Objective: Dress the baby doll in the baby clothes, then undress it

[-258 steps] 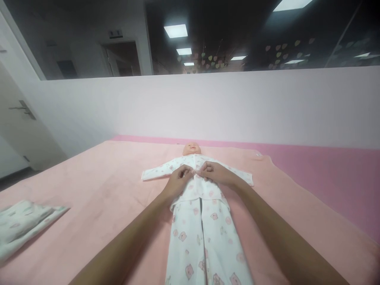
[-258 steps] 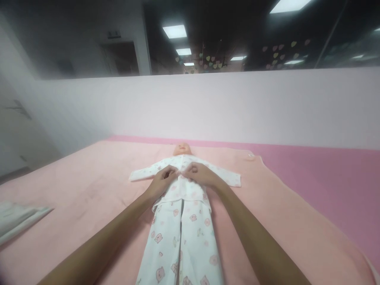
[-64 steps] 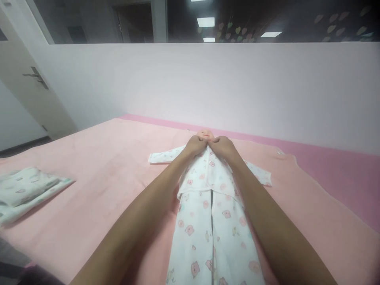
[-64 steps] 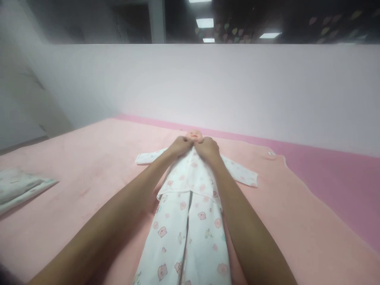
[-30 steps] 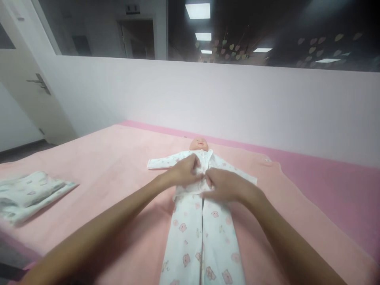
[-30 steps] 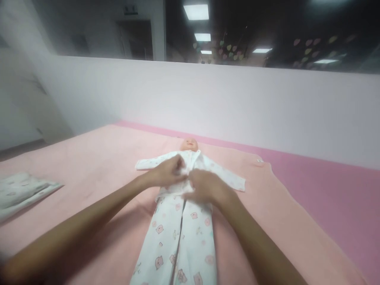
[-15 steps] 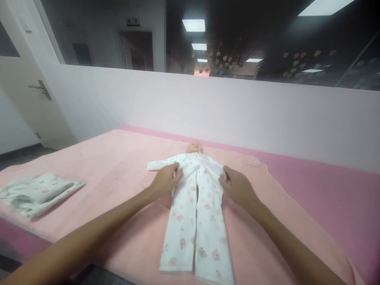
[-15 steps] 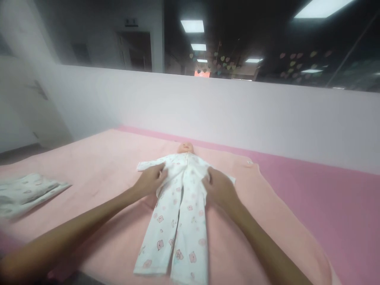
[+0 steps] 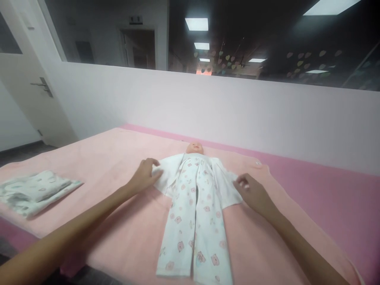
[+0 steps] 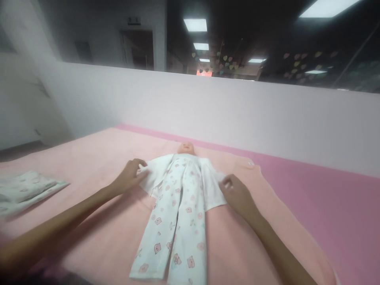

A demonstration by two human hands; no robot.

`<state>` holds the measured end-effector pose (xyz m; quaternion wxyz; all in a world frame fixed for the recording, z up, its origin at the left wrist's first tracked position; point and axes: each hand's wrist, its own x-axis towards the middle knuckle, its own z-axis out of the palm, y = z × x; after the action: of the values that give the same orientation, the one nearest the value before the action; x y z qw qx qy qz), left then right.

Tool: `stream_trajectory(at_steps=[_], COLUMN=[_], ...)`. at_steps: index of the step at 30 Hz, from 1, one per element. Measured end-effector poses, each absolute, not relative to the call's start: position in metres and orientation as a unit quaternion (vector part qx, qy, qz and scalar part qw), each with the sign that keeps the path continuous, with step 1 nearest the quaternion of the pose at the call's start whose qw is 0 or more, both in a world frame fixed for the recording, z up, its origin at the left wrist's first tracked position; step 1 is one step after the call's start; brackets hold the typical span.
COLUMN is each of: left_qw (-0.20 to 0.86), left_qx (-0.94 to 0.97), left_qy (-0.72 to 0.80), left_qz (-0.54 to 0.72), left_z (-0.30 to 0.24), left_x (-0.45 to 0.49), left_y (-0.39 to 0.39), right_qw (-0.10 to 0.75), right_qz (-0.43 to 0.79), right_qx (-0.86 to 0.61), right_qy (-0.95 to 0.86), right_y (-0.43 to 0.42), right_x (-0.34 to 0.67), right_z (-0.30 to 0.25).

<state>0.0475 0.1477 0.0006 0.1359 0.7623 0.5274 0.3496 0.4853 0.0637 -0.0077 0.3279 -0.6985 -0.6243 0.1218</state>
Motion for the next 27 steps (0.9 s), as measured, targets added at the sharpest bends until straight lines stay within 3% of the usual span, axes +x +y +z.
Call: stream_trajectory(at_steps=[3,10,15,19,27], left_qw=[0.229,0.335,0.331,0.290,0.351], left_qx=[0.773,0.781,0.814,0.841,0.827], left_qy=[0.469,0.464,0.426,0.391,0.406], left_qz=[0.361,0.252,0.214,0.237,0.167], left_z=[0.013,0.017,0.013,0.017,0.013], left_x=[0.093,0.142,0.134,0.123,0.106], left_y=[0.164,0.207,0.200,0.176,0.147], right_qw=[0.381,0.324,0.260,0.287,0.191], right_qz=[0.185,0.248,0.268,0.276,0.370], right_qx=[-0.613,-0.583,-0.569,-0.500,-0.519], right_qy=[-0.667,-0.703,-0.733,-0.769,-0.746], right_y=[0.099,0.160,0.148,0.124,0.085], right_x=[0.443,0.411,0.413,0.418,0.432], right_z=[0.012,0.016,0.014,0.012,0.010])
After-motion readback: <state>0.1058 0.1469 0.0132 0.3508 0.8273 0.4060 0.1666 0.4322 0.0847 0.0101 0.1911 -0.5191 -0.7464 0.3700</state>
